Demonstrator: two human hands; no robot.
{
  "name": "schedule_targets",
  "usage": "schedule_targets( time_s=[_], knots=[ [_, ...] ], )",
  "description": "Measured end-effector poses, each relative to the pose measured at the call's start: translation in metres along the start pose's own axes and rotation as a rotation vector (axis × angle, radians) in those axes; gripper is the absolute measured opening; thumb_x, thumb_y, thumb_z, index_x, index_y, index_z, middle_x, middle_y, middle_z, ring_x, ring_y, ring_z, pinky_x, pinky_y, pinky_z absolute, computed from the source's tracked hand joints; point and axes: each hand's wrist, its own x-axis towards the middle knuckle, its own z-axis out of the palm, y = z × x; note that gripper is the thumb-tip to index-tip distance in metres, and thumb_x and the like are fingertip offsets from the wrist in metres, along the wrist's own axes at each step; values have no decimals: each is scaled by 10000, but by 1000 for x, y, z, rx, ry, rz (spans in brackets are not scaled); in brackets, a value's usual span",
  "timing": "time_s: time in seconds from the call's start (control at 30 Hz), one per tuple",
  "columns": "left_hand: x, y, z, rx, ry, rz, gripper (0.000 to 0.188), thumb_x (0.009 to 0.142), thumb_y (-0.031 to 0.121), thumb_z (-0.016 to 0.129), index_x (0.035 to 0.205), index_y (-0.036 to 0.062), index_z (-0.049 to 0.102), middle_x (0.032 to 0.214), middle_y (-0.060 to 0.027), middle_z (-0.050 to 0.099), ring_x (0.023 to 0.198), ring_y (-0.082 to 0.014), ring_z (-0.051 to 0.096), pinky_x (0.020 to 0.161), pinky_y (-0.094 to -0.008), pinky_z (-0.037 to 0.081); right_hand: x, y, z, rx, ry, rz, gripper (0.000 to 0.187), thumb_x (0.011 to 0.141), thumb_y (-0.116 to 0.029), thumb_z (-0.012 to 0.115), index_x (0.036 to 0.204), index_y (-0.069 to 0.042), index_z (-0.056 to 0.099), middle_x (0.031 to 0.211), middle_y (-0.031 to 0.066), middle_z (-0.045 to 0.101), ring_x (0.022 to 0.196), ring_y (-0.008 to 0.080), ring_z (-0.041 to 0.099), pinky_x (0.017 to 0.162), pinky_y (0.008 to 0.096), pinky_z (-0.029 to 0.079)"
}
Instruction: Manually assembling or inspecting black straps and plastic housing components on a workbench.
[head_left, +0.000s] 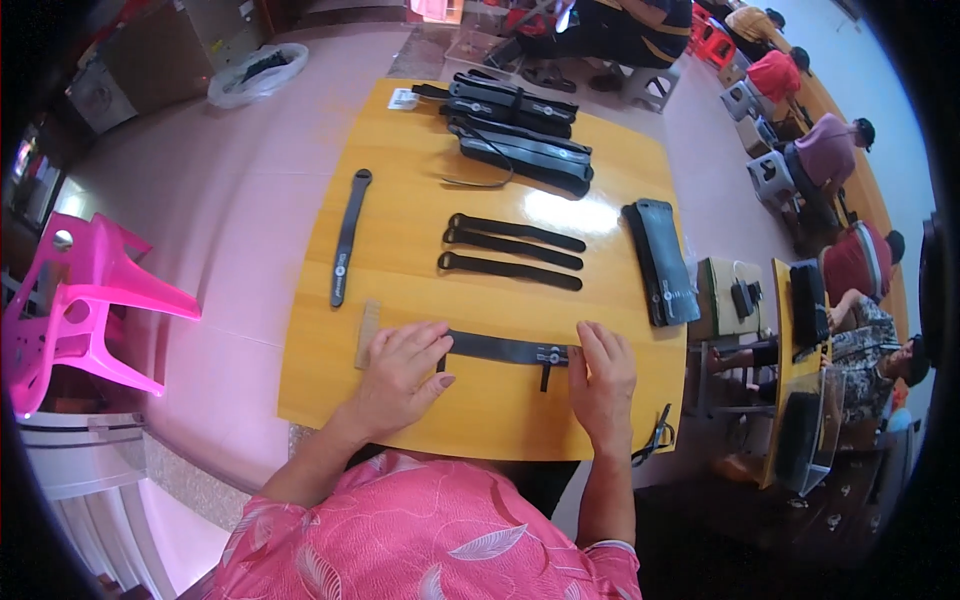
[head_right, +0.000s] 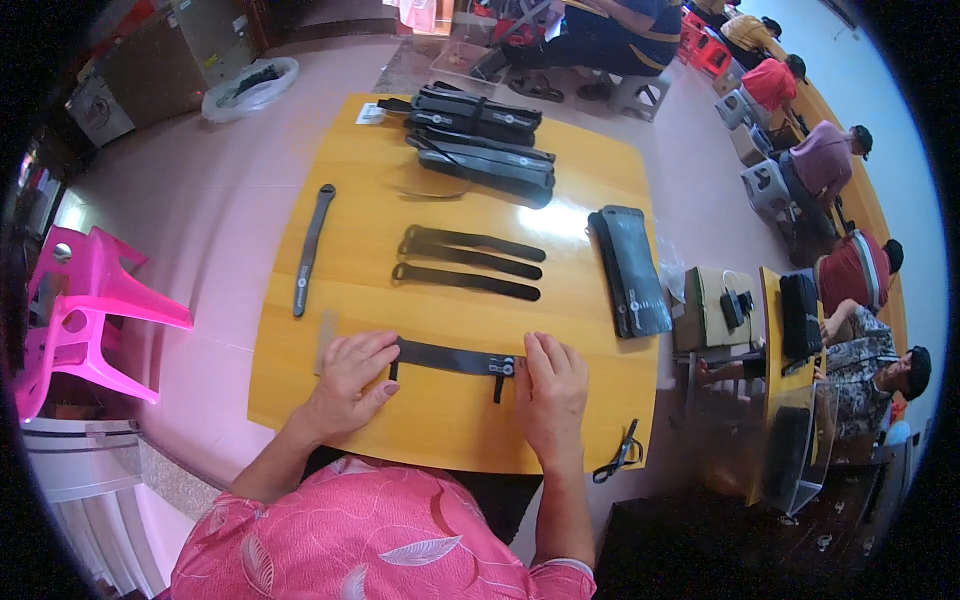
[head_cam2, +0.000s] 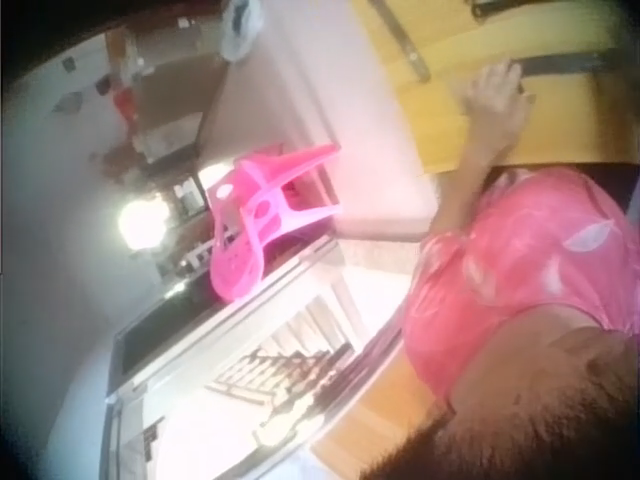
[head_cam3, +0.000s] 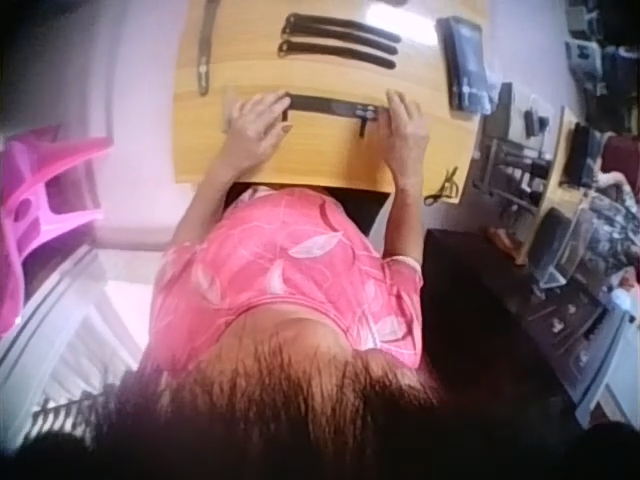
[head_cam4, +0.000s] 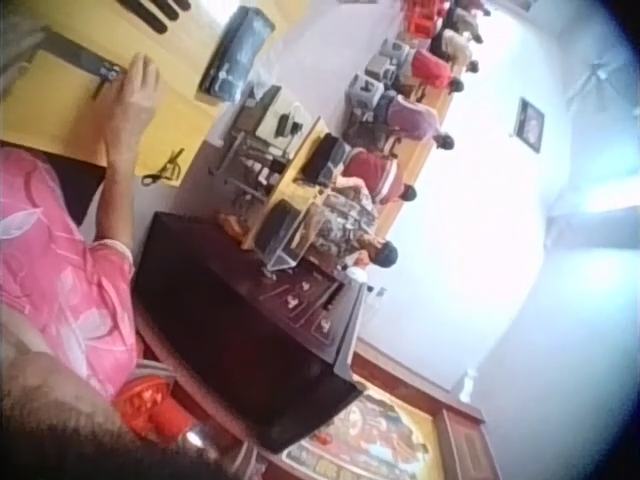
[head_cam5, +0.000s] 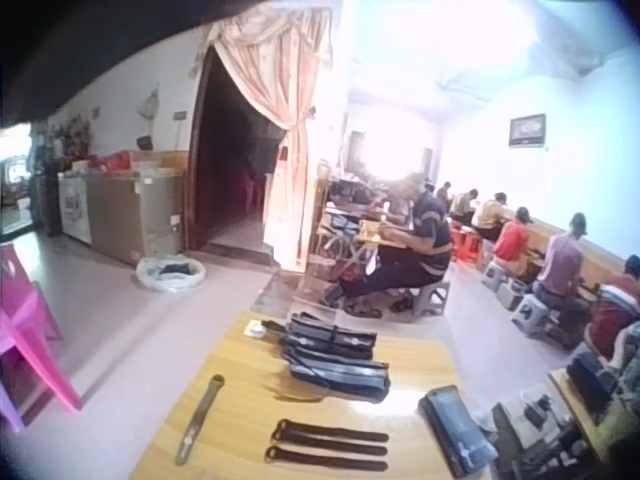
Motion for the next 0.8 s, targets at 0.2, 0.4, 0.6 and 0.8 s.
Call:
schedule_targets(
  time_s=[0.2,0.4,0.6,0.8],
  knots=[
    [-2,-1,-7,-106,130,15,371,824,159,673,1135,-24,589,1217,-186,580,1131,-336,538,967,-426,382,74,-11,64,-11,-25,-301,264,718,-11,596,981,-28,620,940,92,605,855,264,563,755,359,475],
    [-17,-18,-11,-144,220,-121,359,815,81,670,1137,-46,575,1164,-210,588,1052,-345,577,894,-402,460,84,-9,90,-84,-143,-353,204,701,-57,590,903,-38,611,894,74,569,872,244,535,740,358,450],
    [4,-15,-7,-253,284,-216,351,826,31,636,1155,-59,555,1146,-218,578,953,-324,605,839,-370,490,76,-15,92,-168,-160,-453,113,710,-88,571,809,-33,566,822,108,533,829,259,517,698,362,428],
    [28,-17,-2,-238,280,-135,410,823,6,624,1213,-56,515,1172,-202,563,890,-269,603,759,-334,503,75,-8,93,-167,-195,-500,117,703,-76,556,804,-19,543,806,126,513,797,277,502,702,372,433]
  ],
)
